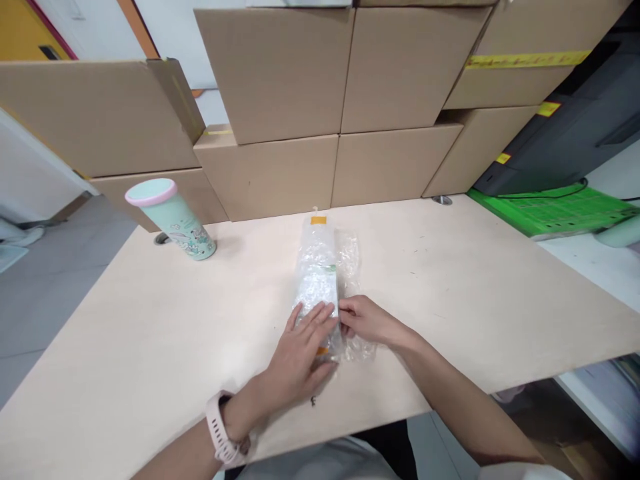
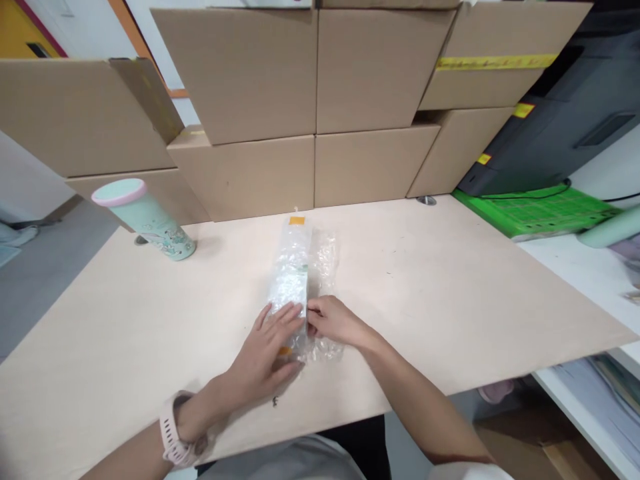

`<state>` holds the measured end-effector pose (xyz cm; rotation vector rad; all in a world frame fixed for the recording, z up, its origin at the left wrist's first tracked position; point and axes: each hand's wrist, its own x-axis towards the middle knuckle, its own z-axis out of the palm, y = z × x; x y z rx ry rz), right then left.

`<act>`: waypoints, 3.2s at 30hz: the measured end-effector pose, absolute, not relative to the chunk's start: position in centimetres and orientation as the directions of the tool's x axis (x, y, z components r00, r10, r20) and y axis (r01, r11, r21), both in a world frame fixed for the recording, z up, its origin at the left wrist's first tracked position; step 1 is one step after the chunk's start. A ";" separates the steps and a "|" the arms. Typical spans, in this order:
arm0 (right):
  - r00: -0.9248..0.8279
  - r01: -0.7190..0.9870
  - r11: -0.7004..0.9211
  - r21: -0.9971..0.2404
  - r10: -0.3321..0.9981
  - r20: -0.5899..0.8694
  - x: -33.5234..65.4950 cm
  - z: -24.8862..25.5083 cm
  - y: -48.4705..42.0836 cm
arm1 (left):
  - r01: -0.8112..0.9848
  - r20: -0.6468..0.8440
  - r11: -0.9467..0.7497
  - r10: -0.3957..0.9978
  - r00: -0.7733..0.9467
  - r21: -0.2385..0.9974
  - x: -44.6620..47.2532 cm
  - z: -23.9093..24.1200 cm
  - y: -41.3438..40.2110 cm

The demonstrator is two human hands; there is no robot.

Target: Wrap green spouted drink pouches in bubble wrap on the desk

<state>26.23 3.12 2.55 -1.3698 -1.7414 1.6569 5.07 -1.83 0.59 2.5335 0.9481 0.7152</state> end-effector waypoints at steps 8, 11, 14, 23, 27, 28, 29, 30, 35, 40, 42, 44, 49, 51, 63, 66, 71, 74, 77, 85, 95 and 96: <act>-0.149 0.812 0.068 -0.580 0.985 -0.092 29.0 4.1 4.1 | 0.591 0.218 -0.748 0.658 0.721 0.302 5.4 -0.2 -2.1; 0.051 0.922 -0.065 -0.381 0.998 -0.047 29.8 4.3 4.3 | 0.615 0.204 -0.725 0.683 0.701 0.312 5.6 -0.1 -2.3; -0.061 0.893 -0.001 -0.450 0.991 -0.122 29.5 3.9 4.3 | 0.623 0.209 -0.709 0.699 0.684 0.331 5.7 -0.2 -2.4; -0.363 -0.055 -0.297 -0.953 0.895 -0.258 28.3 2.8 4.4 | 0.621 0.180 -0.686 0.713 0.678 0.379 5.7 0.1 -2.4; -0.262 -0.038 -0.303 -0.952 0.923 -0.283 26.9 1.5 4.5 | 0.616 0.167 -0.670 0.722 0.672 0.415 5.6 0.5 -2.4; -0.198 0.047 -0.279 -0.959 0.939 -0.282 26.5 1.3 4.5 | 0.613 0.163 -0.665 0.723 0.671 0.427 5.6 0.5 -2.4; -0.131 0.154 -0.248 -0.956 0.954 -0.268 26.2 1.1 4.5 | 0.608 0.159 -0.660 0.724 0.671 0.441 5.6 0.6 -2.4; -0.068 0.272 -0.211 -0.939 0.969 -0.238 26.1 1.0 4.5 | 0.603 0.157 -0.653 0.727 0.668 0.458 5.6 0.6 -2.3; -0.073 0.521 -0.088 -0.849 0.986 -0.147 26.0 0.9 4.2 | 0.559 0.168 -0.622 0.737 0.655 0.548 5.3 0.3 -2.2; -0.231 0.072 -0.190 -0.979 0.952 -0.201 25.9 1.6 3.5 | 0.392 0.314 -0.663 0.689 0.653 0.638 4.9 0.3 -2.7; -0.254 -0.123 -0.241 -0.963 0.945 -0.204 26.0 2.3 3.3 | 0.302 0.400 -0.693 0.656 0.640 0.655 4.5 0.6 -2.7; -0.244 -0.251 -0.299 -0.921 0.940 -0.239 26.4 3.2 3.3 | 0.285 0.476 -0.696 0.679 0.559 0.659 3.9 1.0 -2.1; -0.442 -0.314 -0.450 -0.836 0.849 -0.291 27.0 4.5 3.0 | 0.651 0.686 -0.713 0.611 0.395 0.260 1.3 1.4 1.3; -0.613 -0.259 -0.527 -0.809 0.737 -0.284 26.8 4.3 2.8 | 0.735 0.669 -0.670 0.594 0.447 0.103 0.4 1.4 2.4; -0.730 -0.329 -0.330 -0.885 0.683 0.017 26.4 5.0 1.4 | -0.168 0.065 0.013 0.891 0.450 0.986 1.6 4.3 0.0; -0.564 -0.380 -0.214 -0.900 0.825 0.041 26.0 4.8 1.1 | -0.416 -0.010 0.261 0.856 0.517 0.871 2.6 4.8 -1.0; -0.353 -0.273 -0.057 -0.960 0.934 0.045 24.4 3.8 1.0 | -0.355 -0.147 0.278 0.924 0.353 0.893 4.3 3.7 -1.5; -0.153 0.083 0.032 -0.996 0.988 0.019 24.1 3.6 1.1 | -0.362 -0.316 0.389 0.916 0.246 0.847 5.1 3.2 -1.1; 0.049 0.508 0.253 -0.823 0.946 0.321 24.6 3.4 1.4 | -0.380 -0.357 0.432 0.899 0.255 0.818 5.4 3.2 -0.7; -0.548 0.694 0.625 -0.359 0.781 0.301 23.8 1.7 1.0 | 0.392 0.140 -0.149 0.989 0.053 0.908 4.9 1.1 -0.5; -0.555 0.728 0.548 -0.413 0.824 0.114 23.0 0.5 1.5 | 0.882 0.394 -0.458 0.835 0.384 0.113 4.6 -1.6 -0.4; -0.552 0.729 0.539 -0.423 0.828 0.104 22.9 0.5 1.5 | 0.880 0.380 -0.457 0.842 0.382 0.128 4.5 -1.7 -0.3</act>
